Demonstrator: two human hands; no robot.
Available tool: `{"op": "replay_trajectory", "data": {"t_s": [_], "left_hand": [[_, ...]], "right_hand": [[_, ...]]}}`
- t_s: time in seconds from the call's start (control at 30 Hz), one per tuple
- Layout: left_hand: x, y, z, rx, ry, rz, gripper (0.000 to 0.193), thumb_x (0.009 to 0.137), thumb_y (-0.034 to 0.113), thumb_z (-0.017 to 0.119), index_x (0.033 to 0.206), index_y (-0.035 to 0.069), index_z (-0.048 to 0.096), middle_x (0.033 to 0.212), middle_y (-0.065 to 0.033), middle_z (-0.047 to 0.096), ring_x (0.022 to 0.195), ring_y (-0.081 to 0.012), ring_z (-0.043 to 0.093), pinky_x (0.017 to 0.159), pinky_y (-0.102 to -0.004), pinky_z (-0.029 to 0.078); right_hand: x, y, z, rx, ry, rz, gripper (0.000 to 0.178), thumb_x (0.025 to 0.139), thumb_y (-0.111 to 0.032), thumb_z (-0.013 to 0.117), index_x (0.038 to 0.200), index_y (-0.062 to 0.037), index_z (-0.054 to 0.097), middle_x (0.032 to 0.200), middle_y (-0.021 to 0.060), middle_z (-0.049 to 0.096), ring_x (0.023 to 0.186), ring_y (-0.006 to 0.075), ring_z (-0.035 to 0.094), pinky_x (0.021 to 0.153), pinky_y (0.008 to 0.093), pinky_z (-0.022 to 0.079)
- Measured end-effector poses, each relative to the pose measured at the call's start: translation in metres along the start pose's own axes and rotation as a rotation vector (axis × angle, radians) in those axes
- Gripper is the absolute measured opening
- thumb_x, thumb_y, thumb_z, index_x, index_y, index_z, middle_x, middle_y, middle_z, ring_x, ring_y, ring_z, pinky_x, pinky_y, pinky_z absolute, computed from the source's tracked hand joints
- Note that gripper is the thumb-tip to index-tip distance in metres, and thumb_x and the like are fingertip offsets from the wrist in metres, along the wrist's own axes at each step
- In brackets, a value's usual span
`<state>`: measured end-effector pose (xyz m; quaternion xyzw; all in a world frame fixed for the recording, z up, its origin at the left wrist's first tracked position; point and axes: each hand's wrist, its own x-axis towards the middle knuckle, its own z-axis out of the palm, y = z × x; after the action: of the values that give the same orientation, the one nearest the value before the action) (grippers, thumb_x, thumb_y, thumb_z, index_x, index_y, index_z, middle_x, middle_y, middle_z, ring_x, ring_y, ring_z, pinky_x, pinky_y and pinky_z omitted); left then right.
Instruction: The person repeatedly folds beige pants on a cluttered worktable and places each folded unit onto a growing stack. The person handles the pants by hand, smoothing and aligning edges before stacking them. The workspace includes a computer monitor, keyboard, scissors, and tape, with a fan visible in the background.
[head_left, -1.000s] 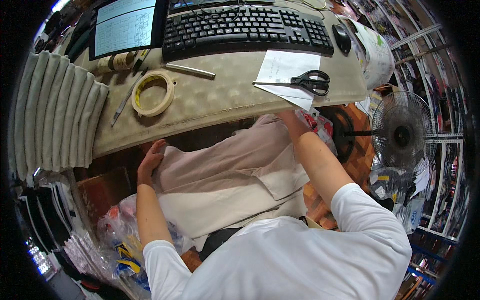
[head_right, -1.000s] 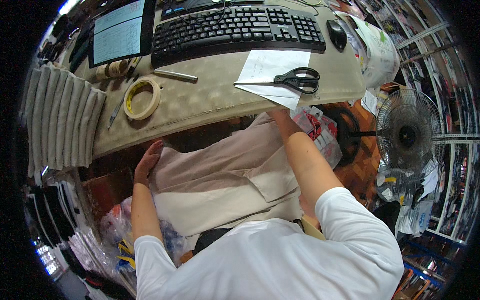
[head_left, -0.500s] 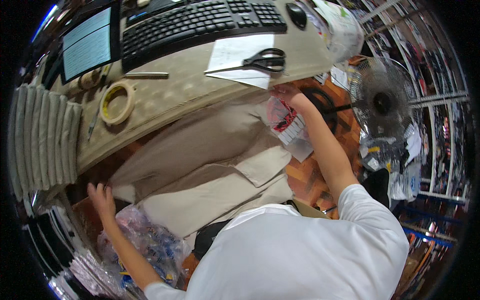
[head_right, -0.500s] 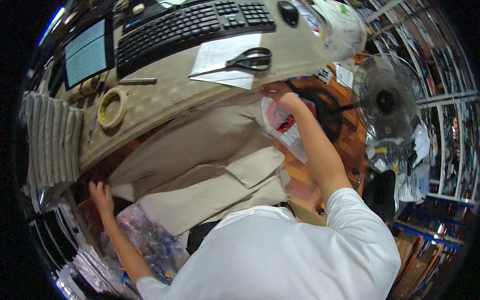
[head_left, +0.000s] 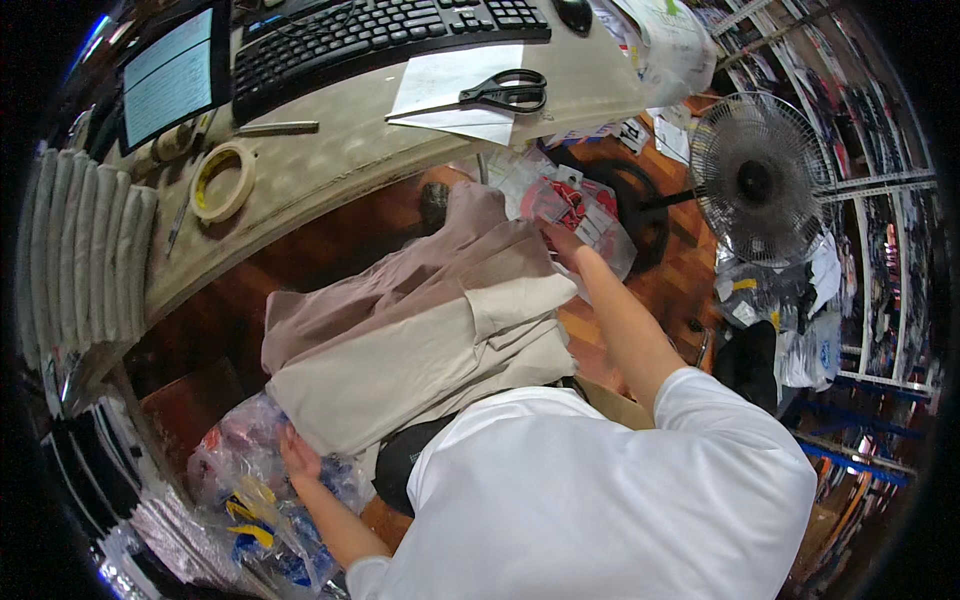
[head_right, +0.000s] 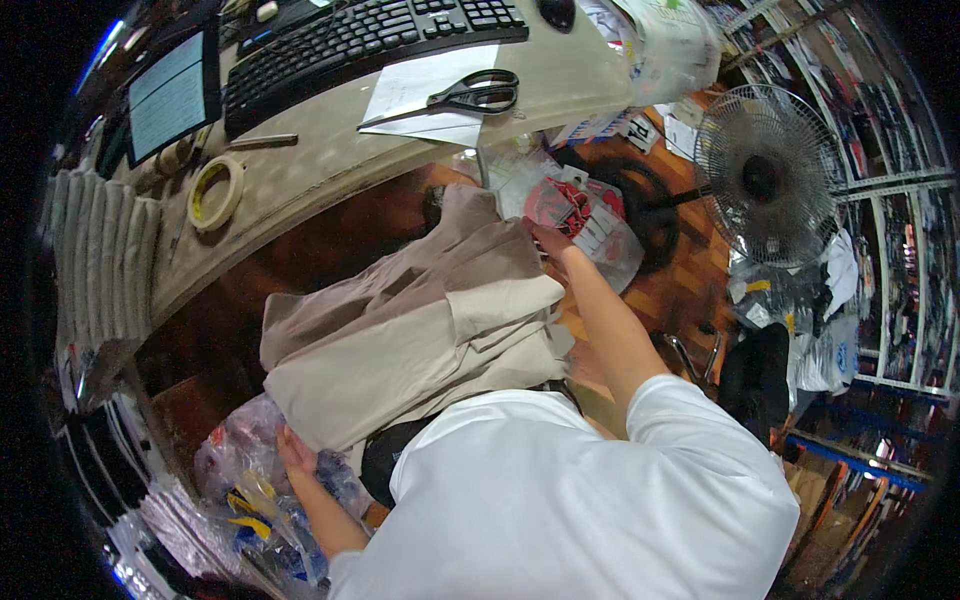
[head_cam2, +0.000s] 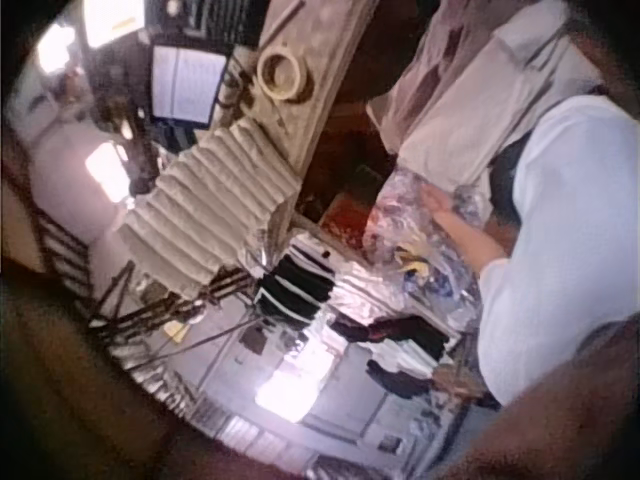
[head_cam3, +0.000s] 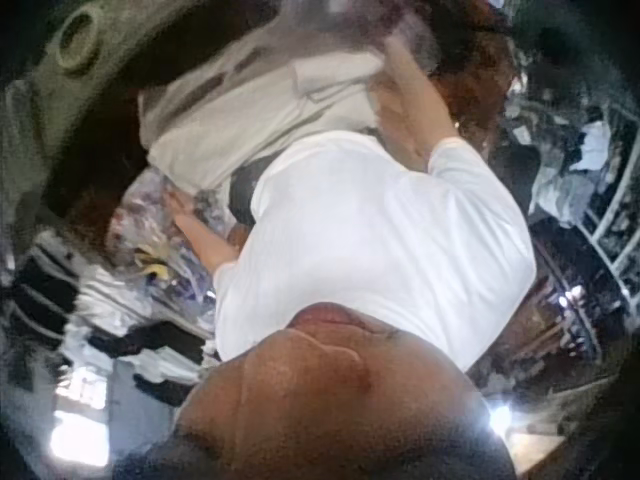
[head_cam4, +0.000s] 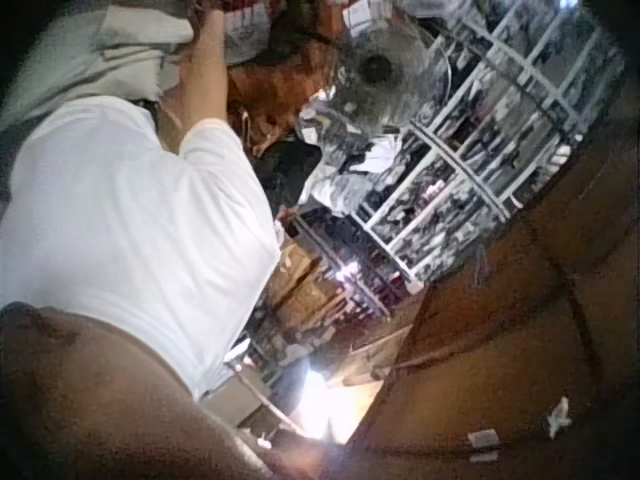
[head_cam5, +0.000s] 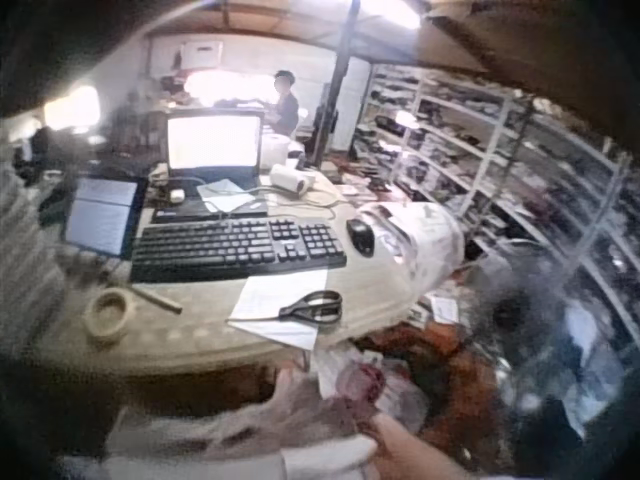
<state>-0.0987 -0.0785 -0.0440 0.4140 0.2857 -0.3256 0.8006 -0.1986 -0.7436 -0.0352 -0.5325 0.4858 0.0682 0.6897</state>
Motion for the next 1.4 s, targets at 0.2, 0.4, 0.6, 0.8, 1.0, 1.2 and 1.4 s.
{"op": "replay_trajectory", "data": {"t_s": [0.2, 0.4, 0.6, 0.8, 1.0, 1.2, 1.4], "left_hand": [[0.051, 0.038, -0.015, 0.224, -0.100, -0.100, 0.054, 0.090, 0.039, 0.055, 0.132, 0.006, 0.045, 0.129, -0.0075, 0.052, 0.121, -0.0211, 0.047, 0.103, -0.0380, 0.037], [0.034, 0.051, 0.034, 0.118, -0.035, 0.274, 0.053, 0.089, 0.032, 0.058, 0.133, 0.005, 0.044, 0.134, -0.0071, 0.047, 0.122, -0.0219, 0.045, 0.102, -0.0338, 0.036], [0.035, 0.096, 0.017, 0.693, 0.042, 0.292, 0.039, 0.087, 0.012, 0.060, 0.124, 0.003, 0.051, 0.124, -0.0068, 0.052, 0.111, -0.0171, 0.051, 0.093, -0.0296, 0.042], [-0.024, 0.104, 0.076, 0.657, 0.167, 0.456, 0.045, 0.079, 0.006, 0.059, 0.123, 0.001, 0.052, 0.121, -0.0110, 0.054, 0.111, -0.0214, 0.053, 0.095, -0.0330, 0.043], [-0.018, 0.087, 0.050, 0.370, -0.084, 0.201, 0.059, 0.075, 0.016, 0.058, 0.130, 0.000, 0.047, 0.129, -0.0156, 0.051, 0.117, -0.0274, 0.050, 0.099, -0.0380, 0.041], [-0.001, 0.099, 0.068, 0.358, 0.044, 0.420, 0.048, 0.084, 0.025, 0.059, 0.125, 0.000, 0.052, 0.122, -0.0126, 0.056, 0.110, -0.0240, 0.054, 0.096, -0.0376, 0.043], [-0.026, 0.120, 0.066, 0.460, 0.215, 0.578, 0.034, 0.086, 0.016, 0.062, 0.115, 0.000, 0.059, 0.113, -0.0122, 0.060, 0.103, -0.0227, 0.057, 0.094, -0.0348, 0.044]], "right_hand": [[0.048, 0.009, -0.042, 0.320, 0.098, -0.369, 0.020, 0.084, -0.016, 0.065, 0.102, -0.0104, 0.059, 0.093, 0.0017, 0.062, 0.083, 0.0166, 0.059, 0.075, 0.0299, 0.047], [0.004, -0.001, -0.043, 0.211, 0.153, -0.460, 0.015, 0.085, -0.012, 0.064, 0.099, -0.0090, 0.061, 0.092, 0.0002, 0.062, 0.085, 0.0122, 0.058, 0.074, 0.0289, 0.046], [-0.028, -0.030, -0.030, 0.126, 0.173, -0.580, 0.014, 0.084, -0.003, 0.061, 0.098, -0.0011, 0.061, 0.094, 0.0030, 0.062, 0.084, 0.0121, 0.057, 0.077, 0.0263, 0.043], [-0.039, -0.015, -0.049, 0.114, 0.231, -0.226, 0.016, 0.084, -0.010, 0.051, 0.094, -0.0030, 0.062, 0.092, 0.0086, 0.063, 0.081, 0.0179, 0.059, 0.072, 0.0320, 0.048], [-0.042, 0.002, -0.015, 0.583, 0.046, 0.165, 0.020, 0.087, -0.019, 0.049, 0.098, -0.0039, 0.057, 0.092, 0.0136, 0.063, 0.084, 0.0279, 0.063, 0.079, 0.0416, 0.052], [-0.002, 0.011, -0.023, 0.439, -0.080, 0.285, 0.022, 0.090, -0.021, 0.050, 0.101, -0.0040, 0.059, 0.092, 0.0110, 0.065, 0.083, 0.0249, 0.065, 0.077, 0.0396, 0.054], [0.045, 0.040, -0.030, 0.230, -0.191, 0.101, 0.023, 0.091, -0.023, 0.054, 0.103, -0.0056, 0.062, 0.092, 0.0087, 0.066, 0.081, 0.0203, 0.065, 0.074, 0.0363, 0.054]]}}
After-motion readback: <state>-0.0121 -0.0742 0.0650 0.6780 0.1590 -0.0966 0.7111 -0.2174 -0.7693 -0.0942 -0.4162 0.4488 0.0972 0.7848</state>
